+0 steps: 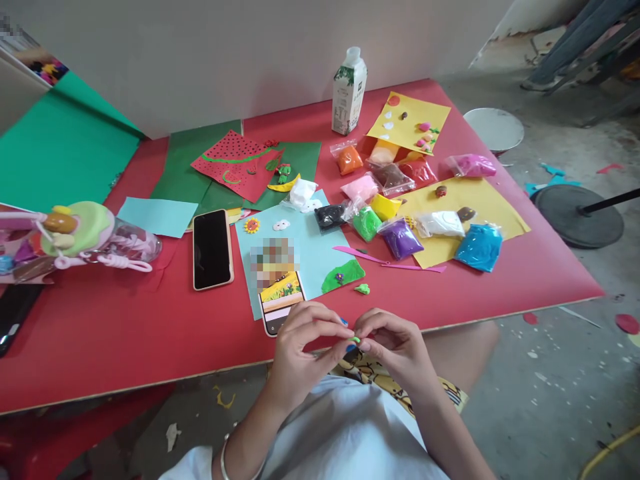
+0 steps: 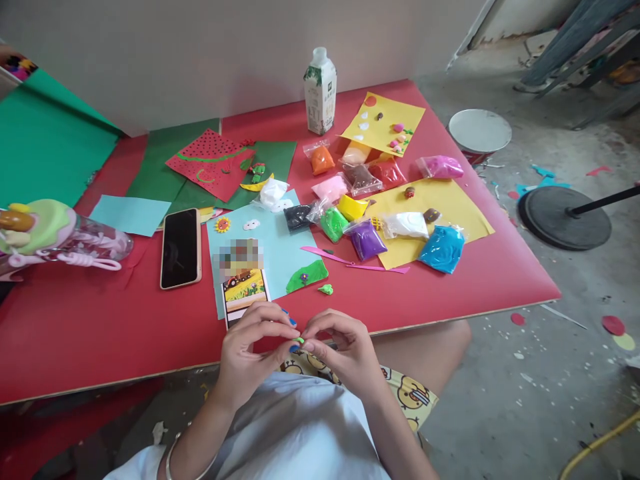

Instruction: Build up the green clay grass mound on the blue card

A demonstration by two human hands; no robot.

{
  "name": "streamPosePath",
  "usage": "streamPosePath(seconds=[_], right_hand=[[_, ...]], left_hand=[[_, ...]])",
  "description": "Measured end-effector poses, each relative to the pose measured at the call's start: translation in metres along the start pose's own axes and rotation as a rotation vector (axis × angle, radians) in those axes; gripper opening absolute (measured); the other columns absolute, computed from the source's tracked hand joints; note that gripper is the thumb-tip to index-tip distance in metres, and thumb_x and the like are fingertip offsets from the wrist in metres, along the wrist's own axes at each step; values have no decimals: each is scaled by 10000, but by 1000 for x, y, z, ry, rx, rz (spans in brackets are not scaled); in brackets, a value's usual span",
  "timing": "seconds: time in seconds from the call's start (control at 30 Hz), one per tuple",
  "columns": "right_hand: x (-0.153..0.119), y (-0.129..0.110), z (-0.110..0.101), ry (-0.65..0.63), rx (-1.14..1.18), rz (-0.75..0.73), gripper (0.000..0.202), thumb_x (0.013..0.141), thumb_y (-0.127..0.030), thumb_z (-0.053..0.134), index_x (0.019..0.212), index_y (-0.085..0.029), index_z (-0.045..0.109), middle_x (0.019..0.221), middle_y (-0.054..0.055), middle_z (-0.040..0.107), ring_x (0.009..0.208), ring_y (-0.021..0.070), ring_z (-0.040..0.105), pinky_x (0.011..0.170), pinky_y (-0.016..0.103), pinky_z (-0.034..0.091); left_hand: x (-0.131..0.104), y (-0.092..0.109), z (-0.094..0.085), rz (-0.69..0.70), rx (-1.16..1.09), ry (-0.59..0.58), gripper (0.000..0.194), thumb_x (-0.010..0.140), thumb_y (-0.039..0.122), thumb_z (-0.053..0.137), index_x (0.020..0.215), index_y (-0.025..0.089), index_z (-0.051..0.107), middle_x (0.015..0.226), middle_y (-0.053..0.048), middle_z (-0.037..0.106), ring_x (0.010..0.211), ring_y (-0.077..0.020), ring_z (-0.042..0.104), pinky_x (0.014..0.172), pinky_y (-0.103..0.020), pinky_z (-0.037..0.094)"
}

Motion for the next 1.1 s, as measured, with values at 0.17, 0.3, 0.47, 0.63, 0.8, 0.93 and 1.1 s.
streamPosePath(seconds=[0.17,0.3,0.47,0.63,0.8,0.93,1.1], right_hand=[[-1,-2,-3,-13,-15,-42,49,795,-235,740,842,-251,735,776,44,718,732,154,670,634,239,550],[-1,-4,-3,-22,-50,-54,42,799,-241,736,840,-242,730,779,49,717,732,159,668,634,250,546],[-1,-5,-3,-23,-91,-31,70,814,-290,719,800,-222,709,760,60,706,724,172,663,638,275,552],[-1,-5,-5,-23,-83,-37,54,819,-280,712,817,-227,703,767,58,703,727,169,659,645,275,553],[1,-5,-4,-29,-125,-24,113,815,-325,713,769,-222,704,738,62,696,704,177,654,634,289,553],[1,-7,-4,-38,-127,-22,94,811,-310,718,770,-226,711,743,53,700,699,170,658,632,276,548],[0,-7,-4,-15,-129,22,162,835,-367,683,792,-217,726,757,68,709,707,172,669,620,263,557]], left_hand=[[1,2,0,41,46,-11,90,803,155,710,867,216,695,829,-16,663,849,-145,601,800,-307,496],[2,3,0,60,63,-20,82,805,155,708,856,215,688,827,-15,666,848,-146,599,797,-312,490],[3,3,1,64,72,-36,44,824,190,692,853,223,685,819,-20,670,837,-155,603,787,-322,490],[3,4,1,78,89,-37,46,823,192,690,856,224,687,818,-20,668,834,-156,601,784,-323,482],[4,4,1,92,107,-43,28,836,211,678,857,227,686,823,-22,672,830,-159,602,785,-327,476],[4,4,1,100,102,-42,41,826,213,693,864,226,688,828,-22,672,834,-159,602,791,-328,474],[5,4,-1,127,129,-31,62,826,184,685,868,228,681,832,-18,675,838,-153,604,790,-329,474]])
Point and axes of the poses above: each hand's wrist, its own x-axis towards the middle knuckle, its own z-axis out of the palm, y = z × x, the point moved 5 cm from there along x, towards the middle knuckle
